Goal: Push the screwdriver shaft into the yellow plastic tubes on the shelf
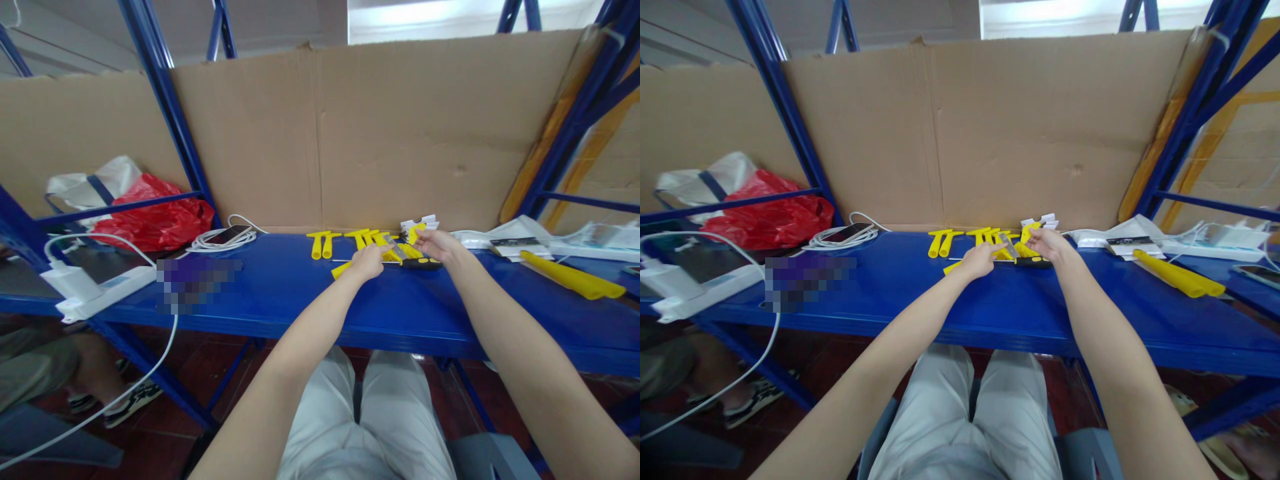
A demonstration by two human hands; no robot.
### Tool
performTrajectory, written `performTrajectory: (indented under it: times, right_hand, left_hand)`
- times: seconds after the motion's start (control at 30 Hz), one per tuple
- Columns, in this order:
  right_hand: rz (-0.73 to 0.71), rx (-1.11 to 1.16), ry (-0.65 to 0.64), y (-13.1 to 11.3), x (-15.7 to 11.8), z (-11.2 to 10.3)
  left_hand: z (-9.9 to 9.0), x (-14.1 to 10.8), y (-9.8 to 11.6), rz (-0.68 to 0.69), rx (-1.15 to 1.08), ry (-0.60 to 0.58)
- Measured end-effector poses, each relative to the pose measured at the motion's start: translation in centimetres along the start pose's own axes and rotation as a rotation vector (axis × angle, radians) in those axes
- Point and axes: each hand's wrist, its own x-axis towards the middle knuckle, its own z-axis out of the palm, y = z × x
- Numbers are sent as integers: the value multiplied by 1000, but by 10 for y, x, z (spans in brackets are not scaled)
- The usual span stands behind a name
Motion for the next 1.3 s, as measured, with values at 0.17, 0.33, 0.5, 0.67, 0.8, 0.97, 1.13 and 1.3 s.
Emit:
performTrajectory:
  times: [0.17, 0.33, 0.5, 0.67, 0.8, 0.97, 1.13, 1.3]
  right_hand:
    - [-13, 39, 11, -1, -4, 7]
    - [-46, -65, 32, -2, -10, 12]
    - [-64, -220, 39, -2, -17, 17]
    - [-66, -361, -15, 0, -20, 21]
    - [-122, -517, -72, 4, -17, 19]
    - [-185, -627, -85, 7, -11, 14]
    - [-206, -666, -89, 9, -11, 15]
    - [-178, -666, -107, 9, -13, 17]
  left_hand:
    - [-1, -1, 1, 0, 10, 3]
    - [0, 0, 0, -3, 4, 8]
    - [0, 1, -1, -16, -22, 6]
    - [0, 2, 0, -57, -43, 4]
    - [0, 2, 1, -68, -55, 5]
    - [1, 2, 0, -54, -57, 10]
    - [2, 3, 0, -46, -51, -3]
    - [2, 3, 1, -38, -63, 1]
